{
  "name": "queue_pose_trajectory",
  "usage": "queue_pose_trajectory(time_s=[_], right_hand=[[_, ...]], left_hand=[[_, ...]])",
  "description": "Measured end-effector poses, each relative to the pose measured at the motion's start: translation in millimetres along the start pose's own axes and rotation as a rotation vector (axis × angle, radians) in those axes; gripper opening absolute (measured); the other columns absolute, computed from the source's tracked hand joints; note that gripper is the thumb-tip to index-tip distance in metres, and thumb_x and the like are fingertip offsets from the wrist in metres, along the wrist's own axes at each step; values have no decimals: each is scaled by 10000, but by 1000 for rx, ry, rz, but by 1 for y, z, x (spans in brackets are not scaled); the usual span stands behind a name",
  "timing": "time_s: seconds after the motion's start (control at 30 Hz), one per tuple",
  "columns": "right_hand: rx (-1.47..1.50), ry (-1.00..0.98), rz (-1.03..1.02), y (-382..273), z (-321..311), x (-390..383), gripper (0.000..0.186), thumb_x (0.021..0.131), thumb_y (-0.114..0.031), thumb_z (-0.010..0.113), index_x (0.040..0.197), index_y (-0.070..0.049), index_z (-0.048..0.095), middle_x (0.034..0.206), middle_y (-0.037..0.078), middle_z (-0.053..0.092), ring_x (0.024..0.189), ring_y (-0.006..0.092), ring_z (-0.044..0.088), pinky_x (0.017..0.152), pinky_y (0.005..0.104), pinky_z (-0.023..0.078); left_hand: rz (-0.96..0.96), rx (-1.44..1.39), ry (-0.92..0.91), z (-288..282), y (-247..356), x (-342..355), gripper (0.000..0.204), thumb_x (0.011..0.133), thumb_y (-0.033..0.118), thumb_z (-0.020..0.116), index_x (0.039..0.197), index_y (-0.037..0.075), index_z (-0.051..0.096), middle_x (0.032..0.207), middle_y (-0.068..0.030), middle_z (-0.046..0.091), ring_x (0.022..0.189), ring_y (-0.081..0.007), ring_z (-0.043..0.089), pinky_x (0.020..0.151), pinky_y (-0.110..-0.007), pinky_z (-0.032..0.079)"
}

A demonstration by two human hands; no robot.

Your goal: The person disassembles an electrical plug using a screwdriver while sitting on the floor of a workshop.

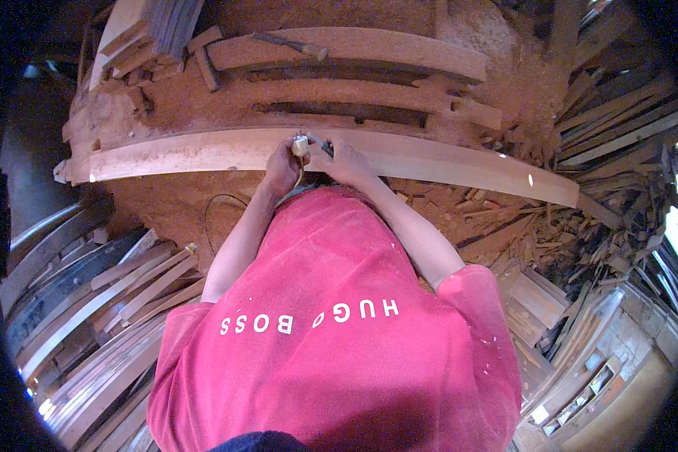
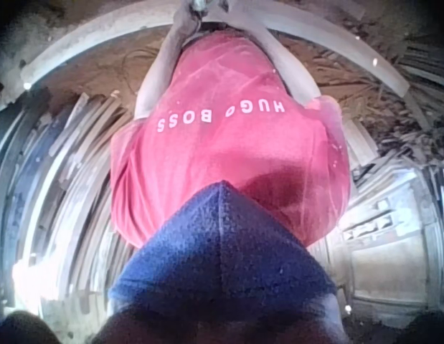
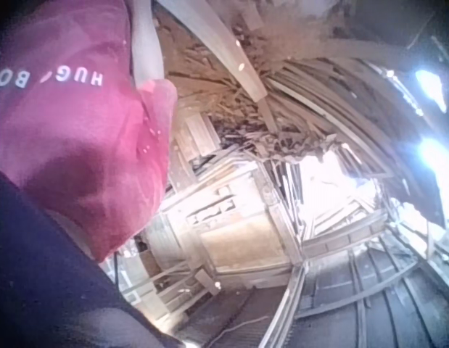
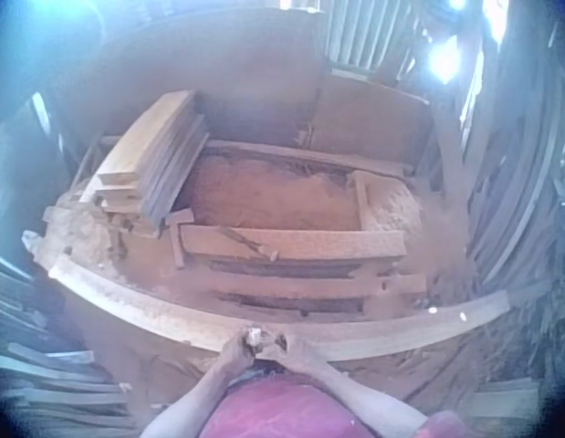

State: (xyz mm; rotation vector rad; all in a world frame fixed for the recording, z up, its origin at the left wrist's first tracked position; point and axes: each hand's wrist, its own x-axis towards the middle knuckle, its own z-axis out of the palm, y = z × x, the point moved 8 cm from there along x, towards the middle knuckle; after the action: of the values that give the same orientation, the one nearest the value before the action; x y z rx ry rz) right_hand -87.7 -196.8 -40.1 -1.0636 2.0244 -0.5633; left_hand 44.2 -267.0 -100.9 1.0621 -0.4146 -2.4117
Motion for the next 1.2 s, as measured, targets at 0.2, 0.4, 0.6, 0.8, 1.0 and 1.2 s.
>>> queue_pose_trajectory(time_s=[0.2, 0.4, 0.6, 0.8, 1.0, 1.2], right_hand=[[76, -79, 0, -33, -3, 10, 521, 706, -456, 773, 930, 4, 676, 878, 231, 687, 880, 373, 675, 777, 457, 514], [53, -27, -47, -26, 8, 12, 442, 698, -370, 786, 848, 31, 676, 765, 216, 673, 741, 314, 680, 695, 424, 505], [33, -22, -101, -19, 22, 15, 397, 733, -328, 755, 854, 40, 671, 792, 233, 676, 790, 341, 682, 724, 439, 506], [20, -38, -40, -18, 20, 9, 416, 744, -358, 760, 829, 36, 660, 787, 231, 669, 772, 353, 672, 709, 448, 496], [98, -88, -111, -18, 23, 10, 438, 726, -395, 763, 799, 23, 653, 769, 220, 663, 761, 331, 672, 690, 436, 497], [-4, 59, -103, -9, 27, 7, 404, 746, -375, 760, 790, 13, 657, 707, 173, 646, 691, 275, 650, 665, 413, 481]], left_hand=[[3, 96, -30, 3, -19, 0, 345, 1048, 326, 340, 1081, 85, 584, 938, -66, 647, 826, -184, 606, 771, -334, 502], [56, 145, 81, -2, -18, -6, 355, 1041, 374, 362, 984, 115, 599, 834, -25, 607, 733, -155, 578, 676, -328, 475], [157, 315, 136, 1, -9, -20, 368, 1042, 391, 354, 962, 116, 586, 818, -18, 588, 730, -130, 549, 673, -313, 466], [163, 325, 117, -2, -16, -16, 431, 1044, 416, 329, 1073, 90, 609, 911, -48, 615, 787, -148, 564, 767, -315, 481], [109, 217, 125, -28, -30, -1, 476, 1046, 423, 309, 1102, 58, 610, 979, -59, 630, 868, -162, 589, 829, -335, 487], [331, 636, 118, -11, -7, -14, 406, 1060, 374, 312, 1095, 49, 553, 977, -56, 554, 885, -152, 495, 843, -310, 423]])
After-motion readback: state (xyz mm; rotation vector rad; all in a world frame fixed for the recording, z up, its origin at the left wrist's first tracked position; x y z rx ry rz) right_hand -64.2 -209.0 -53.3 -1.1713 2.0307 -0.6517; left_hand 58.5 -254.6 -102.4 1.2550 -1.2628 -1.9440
